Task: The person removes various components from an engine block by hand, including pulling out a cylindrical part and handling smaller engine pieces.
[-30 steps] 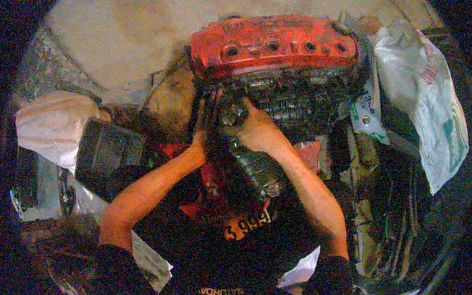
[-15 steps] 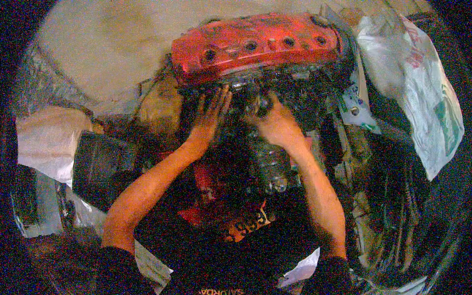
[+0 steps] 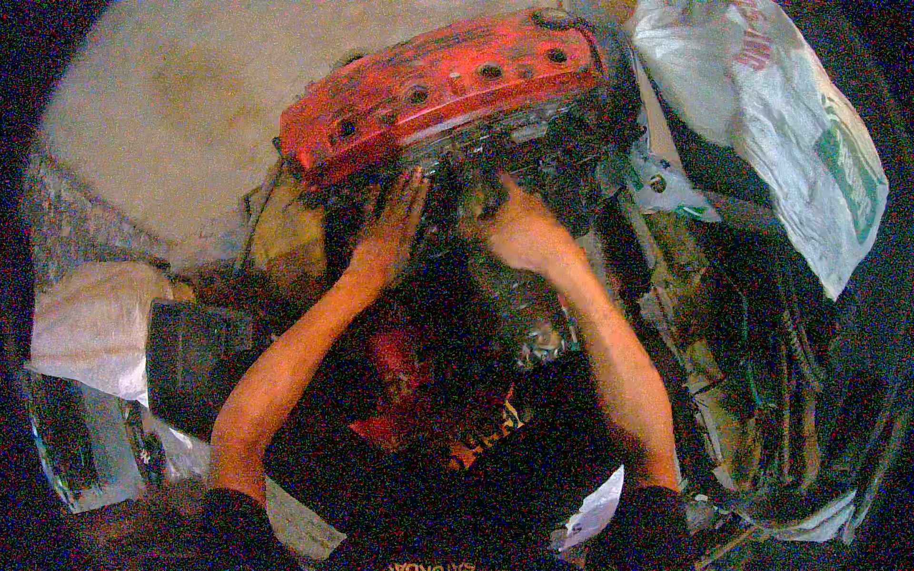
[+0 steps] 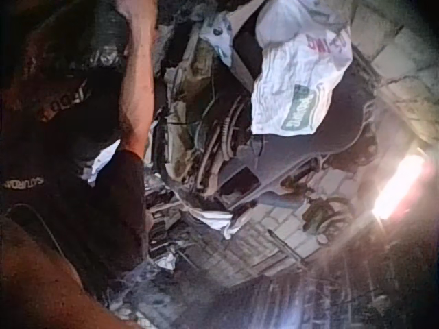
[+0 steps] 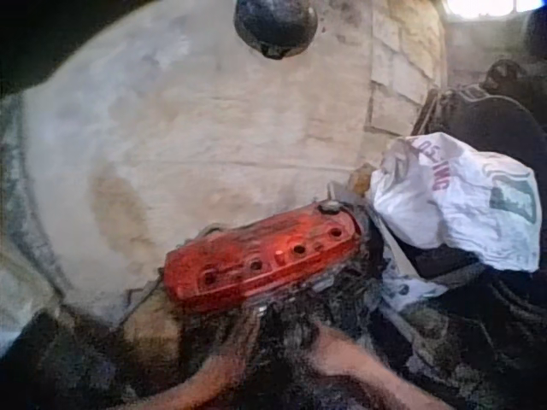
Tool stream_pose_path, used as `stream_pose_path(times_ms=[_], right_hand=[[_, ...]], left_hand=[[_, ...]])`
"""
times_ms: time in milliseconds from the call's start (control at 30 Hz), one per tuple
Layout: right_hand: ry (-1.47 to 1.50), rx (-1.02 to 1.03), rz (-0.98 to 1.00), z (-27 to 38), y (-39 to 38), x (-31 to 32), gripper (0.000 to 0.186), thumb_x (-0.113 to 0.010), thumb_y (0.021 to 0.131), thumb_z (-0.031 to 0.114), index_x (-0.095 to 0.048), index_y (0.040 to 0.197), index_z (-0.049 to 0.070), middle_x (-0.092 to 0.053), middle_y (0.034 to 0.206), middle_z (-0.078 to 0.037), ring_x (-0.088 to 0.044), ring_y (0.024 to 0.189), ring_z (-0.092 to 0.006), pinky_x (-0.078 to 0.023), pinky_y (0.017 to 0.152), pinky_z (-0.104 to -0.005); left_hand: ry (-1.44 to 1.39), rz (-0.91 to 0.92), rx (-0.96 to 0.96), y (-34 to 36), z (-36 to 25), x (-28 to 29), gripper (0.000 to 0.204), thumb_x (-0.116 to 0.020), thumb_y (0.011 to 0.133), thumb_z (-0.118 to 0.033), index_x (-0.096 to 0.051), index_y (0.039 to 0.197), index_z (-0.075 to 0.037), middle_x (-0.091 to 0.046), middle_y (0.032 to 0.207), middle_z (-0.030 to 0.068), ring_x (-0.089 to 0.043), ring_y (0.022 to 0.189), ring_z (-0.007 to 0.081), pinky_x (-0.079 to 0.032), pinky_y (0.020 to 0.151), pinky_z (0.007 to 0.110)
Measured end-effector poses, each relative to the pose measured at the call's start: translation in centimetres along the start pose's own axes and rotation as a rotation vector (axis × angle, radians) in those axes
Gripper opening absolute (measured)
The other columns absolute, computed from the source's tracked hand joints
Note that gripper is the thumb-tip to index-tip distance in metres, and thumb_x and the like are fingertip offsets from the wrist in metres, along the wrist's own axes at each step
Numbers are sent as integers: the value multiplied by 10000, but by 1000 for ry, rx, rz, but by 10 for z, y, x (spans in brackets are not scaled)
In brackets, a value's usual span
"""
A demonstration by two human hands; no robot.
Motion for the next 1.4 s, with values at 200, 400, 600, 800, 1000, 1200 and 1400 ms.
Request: stream_pose_path(times_ms=[200,400,600,800,1000,1200,1400], right_hand=[[23,-50,-3,-12,5,19,796,-670,727,449,-381,1287,-37,-505,1209,-282,-522,1097,-392,-416,949,-416],[117,-58,-47,-26,10,22,856,-743,677,351,-343,1336,-21,-542,1184,-252,-545,1086,-302,-422,928,-356],[142,-21,-33,-22,1,35,894,-746,670,367,-316,1341,-40,-514,1224,-249,-511,1130,-340,-400,963,-362],[142,37,-86,-42,12,48,883,-741,678,364,-315,1345,-27,-502,1238,-251,-502,1141,-340,-392,973,-362],[34,-41,-96,-60,19,73,909,-698,700,454,-289,1365,-12,-452,1286,-264,-472,1175,-350,-381,986,-373],[28,12,-126,-85,28,87,878,-708,689,448,-322,1359,33,-480,1251,-257,-496,1132,-351,-395,971,-365],[170,28,-151,-103,45,104,753,-720,691,368,-413,1299,46,-585,1123,-215,-564,1024,-310,-432,910,-366]], left_hand=[[-412,-118,-1,15,-12,5,664,-440,846,-201,-170,1400,46,-169,1475,191,-164,1374,299,-98,1108,477],[-359,-64,-42,23,-16,-1,657,-454,832,-152,-177,1391,52,-158,1465,223,-172,1362,336,-94,1116,478],[-408,-105,45,39,-17,3,625,-480,844,-181,-234,1371,47,-215,1444,218,-260,1315,356,-206,1076,491],[-445,-160,-19,72,-32,10,618,-488,850,-196,-246,1371,30,-249,1433,205,-298,1292,358,-247,1054,495],[-444,-257,-11,99,-45,3,626,-488,854,-183,-227,1382,29,-271,1415,211,-288,1296,357,-227,1047,532],[-463,-148,45,124,-64,25,636,-497,852,-208,-233,1391,1,-239,1436,190,-264,1306,357,-217,1050,533],[-352,-83,-104,149,-79,9,677,-511,830,-225,-222,1405,-16,-157,1485,154,-224,1333,329,-182,1070,522]])
Point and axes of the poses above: each hand's wrist, its own y-axis towards the middle knuckle, its own x-axis out of the back of the hand, z = x × y, the point moved 7 cm from there along y, towards the middle knuckle
